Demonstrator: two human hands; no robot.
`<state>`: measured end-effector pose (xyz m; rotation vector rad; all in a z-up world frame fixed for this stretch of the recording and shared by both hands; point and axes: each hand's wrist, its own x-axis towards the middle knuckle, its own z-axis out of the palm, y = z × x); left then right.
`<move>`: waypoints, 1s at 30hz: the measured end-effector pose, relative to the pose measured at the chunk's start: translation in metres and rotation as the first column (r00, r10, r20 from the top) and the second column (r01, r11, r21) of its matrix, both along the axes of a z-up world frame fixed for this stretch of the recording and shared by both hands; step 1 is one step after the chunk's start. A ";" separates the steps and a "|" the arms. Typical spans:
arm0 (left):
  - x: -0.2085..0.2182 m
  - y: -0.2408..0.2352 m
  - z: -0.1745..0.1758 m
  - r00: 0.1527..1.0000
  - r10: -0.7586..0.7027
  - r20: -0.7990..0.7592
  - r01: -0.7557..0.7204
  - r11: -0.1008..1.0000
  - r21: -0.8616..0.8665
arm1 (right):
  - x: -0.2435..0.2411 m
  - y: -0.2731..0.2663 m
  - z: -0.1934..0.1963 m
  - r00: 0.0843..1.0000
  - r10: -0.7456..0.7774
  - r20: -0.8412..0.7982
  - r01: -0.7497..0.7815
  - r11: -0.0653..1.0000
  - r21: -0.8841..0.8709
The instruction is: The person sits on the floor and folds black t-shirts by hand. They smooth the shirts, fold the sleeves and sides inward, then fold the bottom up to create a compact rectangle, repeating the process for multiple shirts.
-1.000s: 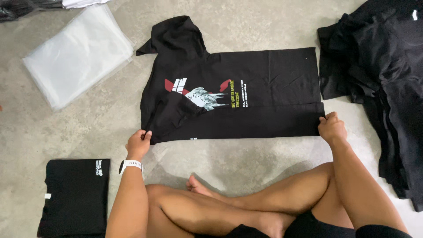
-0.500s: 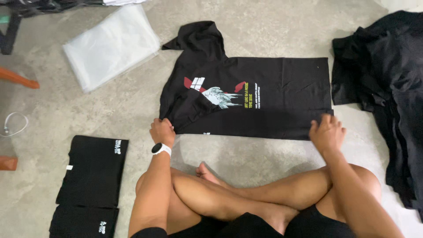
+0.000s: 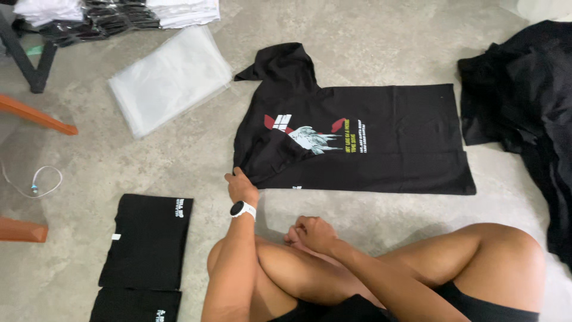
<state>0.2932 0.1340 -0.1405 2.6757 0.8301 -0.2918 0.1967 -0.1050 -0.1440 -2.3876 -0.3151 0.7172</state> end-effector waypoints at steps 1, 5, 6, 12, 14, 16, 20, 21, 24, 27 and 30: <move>-0.001 -0.001 0.007 0.993 0.061 0.105 -0.052 0.994 -0.092 | 0.006 0.014 -0.004 1.000 0.004 -0.029 -0.003 0.999 0.033; -0.001 0.001 0.023 0.954 0.195 0.227 -0.135 0.958 -0.254 | 0.047 0.067 -0.040 0.992 -0.094 -0.088 0.108 0.981 0.159; 0.000 0.002 0.021 0.950 0.189 0.247 -0.126 0.960 -0.250 | 0.057 0.077 -0.036 0.985 -0.135 -0.106 0.151 0.975 0.164; 0.002 -0.003 0.090 0.951 0.135 0.277 -0.029 0.934 -0.356 | 0.088 0.130 -0.009 0.924 -0.330 -0.195 0.369 0.903 0.218; 0.004 -0.002 0.098 0.960 0.118 0.255 -0.014 0.928 -0.373 | 0.093 0.138 -0.017 0.905 -0.379 -0.193 0.415 0.887 0.201; 0.004 -0.004 0.110 0.948 0.111 0.299 -0.003 0.940 -0.340 | 0.095 0.145 -0.045 0.893 -0.448 -0.023 0.429 0.836 0.343; 0.011 0.001 0.111 0.947 0.125 0.294 -0.028 0.950 -0.312 | 0.084 0.135 0.000 0.931 -0.353 0.094 0.267 0.832 0.486; 0.012 0.004 0.116 0.972 0.128 0.199 -0.059 0.946 -0.319 | 0.083 0.135 0.010 0.855 -0.424 -0.299 0.516 0.638 0.572; 0.010 0.008 0.137 0.987 0.153 0.048 -0.115 0.884 -0.453 | 0.085 0.125 0.070 0.541 -0.314 -0.780 0.841 0.226 0.492; 0.006 0.011 0.124 0.969 0.231 -0.091 -0.236 0.742 -0.627 | 0.101 0.086 0.090 0.393 -0.144 -0.908 0.919 0.097 0.382; 0.016 0.014 0.060 0.963 0.190 -0.190 -0.267 0.756 -0.597 | 0.100 0.033 0.134 0.415 -0.088 -0.905 0.903 0.162 0.399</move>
